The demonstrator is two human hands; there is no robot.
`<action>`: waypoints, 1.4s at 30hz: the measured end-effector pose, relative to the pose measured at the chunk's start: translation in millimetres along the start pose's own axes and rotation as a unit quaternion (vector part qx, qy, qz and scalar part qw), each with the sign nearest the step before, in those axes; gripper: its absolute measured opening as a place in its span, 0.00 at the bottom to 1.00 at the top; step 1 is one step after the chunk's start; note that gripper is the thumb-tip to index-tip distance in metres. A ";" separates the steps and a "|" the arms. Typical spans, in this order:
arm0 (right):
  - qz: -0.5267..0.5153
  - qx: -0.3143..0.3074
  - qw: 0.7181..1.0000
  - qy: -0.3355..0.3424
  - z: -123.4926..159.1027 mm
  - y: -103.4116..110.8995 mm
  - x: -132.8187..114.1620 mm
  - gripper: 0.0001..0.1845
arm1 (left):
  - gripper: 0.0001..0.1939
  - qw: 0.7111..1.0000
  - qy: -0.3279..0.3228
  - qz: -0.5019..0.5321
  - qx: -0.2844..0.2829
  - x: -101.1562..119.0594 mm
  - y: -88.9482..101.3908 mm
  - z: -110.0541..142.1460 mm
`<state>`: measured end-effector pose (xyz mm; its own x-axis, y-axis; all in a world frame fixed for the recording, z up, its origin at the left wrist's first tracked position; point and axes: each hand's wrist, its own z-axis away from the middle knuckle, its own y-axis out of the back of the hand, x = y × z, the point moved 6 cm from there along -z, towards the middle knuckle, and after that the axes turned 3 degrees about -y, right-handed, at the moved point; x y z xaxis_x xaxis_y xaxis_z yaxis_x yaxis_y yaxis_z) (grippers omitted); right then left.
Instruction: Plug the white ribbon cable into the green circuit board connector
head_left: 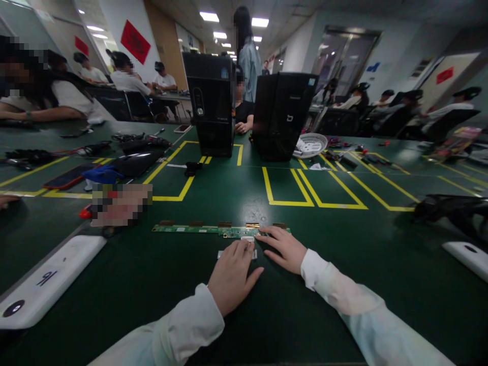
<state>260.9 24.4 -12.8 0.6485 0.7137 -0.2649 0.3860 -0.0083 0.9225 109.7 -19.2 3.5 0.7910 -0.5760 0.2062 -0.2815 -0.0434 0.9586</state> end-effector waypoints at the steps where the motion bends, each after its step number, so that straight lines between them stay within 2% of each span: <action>1: 0.001 -0.001 1.000 0.000 0.2 -0.4 0.2 0.22 | 0.28 1.000 0.000 -0.002 0.002 -1.2 2.2 -0.5; 5: 0.010 -0.008 1.000 -0.002 0.8 -3.0 1.7 0.23 | 0.25 1.000 0.011 -0.014 0.011 -14.5 17.6 0.9; 8: 0.015 -0.013 1.000 -0.006 1.2 -4.0 2.5 0.23 | 0.24 0.999 0.015 -0.030 0.007 -33.0 28.1 15.8; 11: 0.016 -0.018 1.000 -0.012 1.7 -3.7 2.5 0.23 | 0.25 0.998 0.026 -0.059 -0.028 -58.7 26.0 48.0; 15: 0.017 -0.023 0.999 -0.014 1.8 -2.9 1.7 0.24 | 0.29 0.992 0.109 -0.057 -0.042 -104.0 13.9 105.0; 18: 0.018 -0.025 0.999 -0.016 1.4 -2.2 0.9 0.24 | 0.31 0.985 0.156 -0.073 -0.022 -130.0 8.1 140.3; 21: 0.019 -0.027 0.999 -0.019 1.4 -1.6 0.5 0.24 | 0.31 0.985 0.153 -0.080 0.022 -138.5 8.6 157.1; 24: 0.021 -0.025 0.999 -0.017 1.9 -1.3 0.6 0.24 | 0.30 0.983 0.148 -0.088 0.067 -136.6 12.5 156.6; 27: 0.029 -0.016 0.999 -0.013 2.3 -1.6 0.8 0.24 | 0.29 0.980 0.152 -0.090 0.089 -132.5 15.6 144.7; 33: 0.029 0.008 1.000 0.008 -1.0 -3.8 -15.8 0.23 | 0.29 0.981 0.159 -0.081 0.079 -130.0 16.8 118.2; 38: 0.024 -0.051 0.998 -0.007 -7.1 -9.3 -37.7 0.28 | 0.29 0.981 0.158 -0.072 0.087 -129.9 18.0 113.2; 42: 0.028 -0.093 0.994 -0.051 -9.4 -8.8 -40.3 0.31 | 0.29 0.981 0.158 -0.066 0.085 -129.0 19.0 112.6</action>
<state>225.2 2.2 -7.6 0.7324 0.6408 -0.2303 0.2253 0.0911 0.9700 -58.8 -37.6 -27.0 0.9483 -0.2751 0.1584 -0.2303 -0.2527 0.9397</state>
